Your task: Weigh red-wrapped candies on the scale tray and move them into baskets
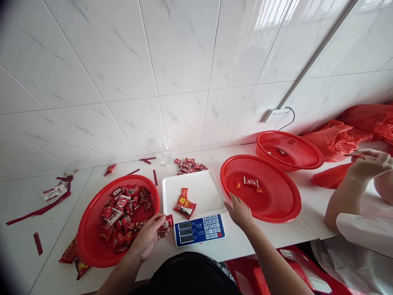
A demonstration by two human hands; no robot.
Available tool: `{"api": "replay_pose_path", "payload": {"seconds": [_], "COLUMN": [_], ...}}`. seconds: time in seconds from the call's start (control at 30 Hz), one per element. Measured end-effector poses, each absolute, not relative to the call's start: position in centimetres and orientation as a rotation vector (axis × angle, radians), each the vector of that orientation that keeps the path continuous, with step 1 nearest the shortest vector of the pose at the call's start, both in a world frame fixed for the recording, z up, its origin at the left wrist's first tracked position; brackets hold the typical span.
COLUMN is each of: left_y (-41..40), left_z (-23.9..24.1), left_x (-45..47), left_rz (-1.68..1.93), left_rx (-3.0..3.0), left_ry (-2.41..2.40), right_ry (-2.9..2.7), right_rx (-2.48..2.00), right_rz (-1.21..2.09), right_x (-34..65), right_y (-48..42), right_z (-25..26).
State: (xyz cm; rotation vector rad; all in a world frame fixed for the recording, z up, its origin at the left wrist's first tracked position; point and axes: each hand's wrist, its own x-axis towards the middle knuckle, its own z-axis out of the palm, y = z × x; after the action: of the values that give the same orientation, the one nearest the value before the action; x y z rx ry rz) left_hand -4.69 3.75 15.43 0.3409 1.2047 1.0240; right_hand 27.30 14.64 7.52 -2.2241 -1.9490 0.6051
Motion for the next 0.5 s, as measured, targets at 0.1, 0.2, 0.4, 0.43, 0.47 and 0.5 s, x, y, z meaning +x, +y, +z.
{"api": "replay_pose_path", "payload": {"seconds": [0.1,0.2,0.4,0.43,0.47,0.5], "left_y": [3.6,3.4,3.2,3.2,3.2,3.3], "left_z": [15.4,15.3,15.3,15.3,15.3,15.3], "left_x": [-4.7,-4.8,-4.9,-4.9,-4.8,-4.7], "left_rz": [1.033,1.046,1.064,1.065,1.064,1.064], "left_rx": [0.332,0.323,0.304,0.3,0.296,0.296], "left_ry": [1.208,1.206,1.213,1.214,1.215,1.215], "right_ry": [-2.004,-2.039,-2.192,-2.267,-2.354,-2.438], "right_rx": [-2.2,-2.192,-2.099,-2.024,-1.934,-1.84], "right_rz": [0.624,0.611,0.467,0.478,0.511,0.555], "right_x": [26.5,26.0,22.4,21.1,19.8,18.4], "right_y": [14.9,15.3,15.0,14.8,14.5,14.3], "right_z": [7.5,7.6,8.4,8.5,8.7,8.8]}}
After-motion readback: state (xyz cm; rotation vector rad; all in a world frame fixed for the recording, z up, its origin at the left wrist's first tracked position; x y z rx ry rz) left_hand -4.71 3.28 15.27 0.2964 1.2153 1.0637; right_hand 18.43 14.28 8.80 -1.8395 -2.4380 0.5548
